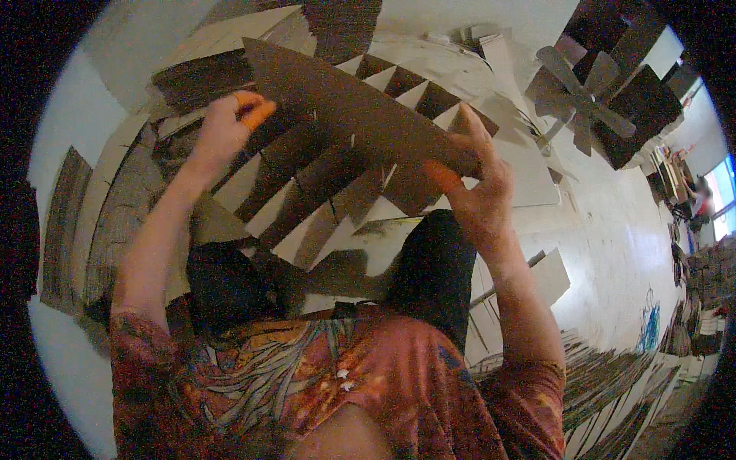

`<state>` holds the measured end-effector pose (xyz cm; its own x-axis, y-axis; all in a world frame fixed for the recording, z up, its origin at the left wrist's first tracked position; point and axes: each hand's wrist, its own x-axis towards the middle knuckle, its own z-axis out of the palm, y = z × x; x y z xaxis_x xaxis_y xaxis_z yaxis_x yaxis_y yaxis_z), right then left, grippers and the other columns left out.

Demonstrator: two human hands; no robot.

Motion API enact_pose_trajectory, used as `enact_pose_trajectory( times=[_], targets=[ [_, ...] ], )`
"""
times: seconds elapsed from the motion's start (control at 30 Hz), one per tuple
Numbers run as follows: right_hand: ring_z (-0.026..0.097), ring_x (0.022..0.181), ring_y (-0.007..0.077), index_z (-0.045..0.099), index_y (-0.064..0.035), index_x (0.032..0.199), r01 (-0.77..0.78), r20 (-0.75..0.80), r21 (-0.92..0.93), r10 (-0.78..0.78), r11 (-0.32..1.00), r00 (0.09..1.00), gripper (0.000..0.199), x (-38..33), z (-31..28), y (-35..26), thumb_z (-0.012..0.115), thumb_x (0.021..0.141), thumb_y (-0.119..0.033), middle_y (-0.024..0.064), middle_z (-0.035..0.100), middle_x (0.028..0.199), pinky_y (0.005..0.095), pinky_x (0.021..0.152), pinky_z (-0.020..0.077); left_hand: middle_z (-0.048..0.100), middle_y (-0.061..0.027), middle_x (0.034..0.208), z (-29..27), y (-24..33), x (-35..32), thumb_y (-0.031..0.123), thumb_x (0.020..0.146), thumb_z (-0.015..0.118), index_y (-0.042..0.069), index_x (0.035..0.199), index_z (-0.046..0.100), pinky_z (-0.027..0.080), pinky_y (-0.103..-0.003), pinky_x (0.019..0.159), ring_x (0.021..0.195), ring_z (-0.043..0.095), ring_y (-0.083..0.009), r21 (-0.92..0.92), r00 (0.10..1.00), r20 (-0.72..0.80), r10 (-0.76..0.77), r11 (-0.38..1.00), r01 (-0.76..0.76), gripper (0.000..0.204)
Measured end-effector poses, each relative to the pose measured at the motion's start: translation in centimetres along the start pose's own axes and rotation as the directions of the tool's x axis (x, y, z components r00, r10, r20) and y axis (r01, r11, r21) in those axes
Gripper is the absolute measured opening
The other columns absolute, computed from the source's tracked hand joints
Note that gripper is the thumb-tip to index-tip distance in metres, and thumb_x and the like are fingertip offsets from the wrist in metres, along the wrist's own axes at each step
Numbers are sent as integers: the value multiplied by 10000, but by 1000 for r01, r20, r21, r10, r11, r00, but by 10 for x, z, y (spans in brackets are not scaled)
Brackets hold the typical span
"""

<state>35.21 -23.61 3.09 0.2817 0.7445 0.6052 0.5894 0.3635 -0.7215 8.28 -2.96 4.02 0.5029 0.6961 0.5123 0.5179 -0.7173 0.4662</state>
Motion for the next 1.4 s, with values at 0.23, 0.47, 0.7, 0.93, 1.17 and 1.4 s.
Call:
enact_pose_trajectory(
  times=[0.23, 0.47, 0.7, 0.93, 1.17, 1.4],
  targets=[
    [649, 836, 270, 481, -89, 1270, 152, 326, -186, -84, 971, 942, 499, 11, -16, -17, 558, 794, 40, 213, 628, 933, 320, 735, 483, 613, -220, 803, 30, 61, -43, 176, 781, 611, -24, 816, 628, 465, -459, 719, 804, 587, -394, 161, 913, 400, -74, 987, 10, 204],
    [663, 790, 233, 525, -102, 1238, 212, 313, -239, -132, 947, 941, 466, 1, -14, -7, 566, 799, 47, 199, 642, 919, 272, 697, 478, 607, -216, 780, 30, 67, -38, 127, 772, 583, -6, 823, 630, 456, -458, 705, 785, 584, -392, 59, 889, 455, -52, 998, 28, 150],
    [656, 840, 246, 504, -104, 1260, 141, 356, -320, -19, 937, 934, 476, 5, -16, -9, 541, 814, 57, 190, 641, 979, 280, 710, 483, 612, -219, 811, 37, 63, -38, 123, 771, 585, -2, 848, 642, 456, -450, 701, 798, 586, -390, 43, 886, 464, -4, 999, -19, 158],
    [620, 745, 321, 476, -55, 1259, 291, 295, -193, -228, 937, 928, 534, 7, -16, 5, 513, 747, 92, 223, 605, 872, 354, 694, 488, 606, -227, 803, 38, 56, -38, 132, 782, 593, -16, 869, 640, 452, -439, 691, 773, 586, -390, -25, 890, 454, 49, 999, -42, 178],
    [620, 814, 365, 481, -70, 1270, 180, 476, -252, -40, 951, 879, 498, -7, -5, 18, 511, 794, 76, 253, 595, 943, 330, 712, 485, 595, -207, 726, 30, 69, -41, 184, 808, 621, -23, 864, 633, 420, -387, 593, 599, 535, -324, -98, 848, 527, -48, 988, 117, 215],
    [631, 871, 334, 494, -60, 1258, 162, 420, -307, -19, 938, 907, 533, -5, 2, 55, 497, 751, 104, 216, 611, 1032, 327, 767, 482, 627, -156, 735, 7, 30, -6, 175, 813, 648, 14, 923, 648, 458, -282, 584, 592, 552, -180, -104, 989, -145, 21, 994, -36, 196]
  ],
)
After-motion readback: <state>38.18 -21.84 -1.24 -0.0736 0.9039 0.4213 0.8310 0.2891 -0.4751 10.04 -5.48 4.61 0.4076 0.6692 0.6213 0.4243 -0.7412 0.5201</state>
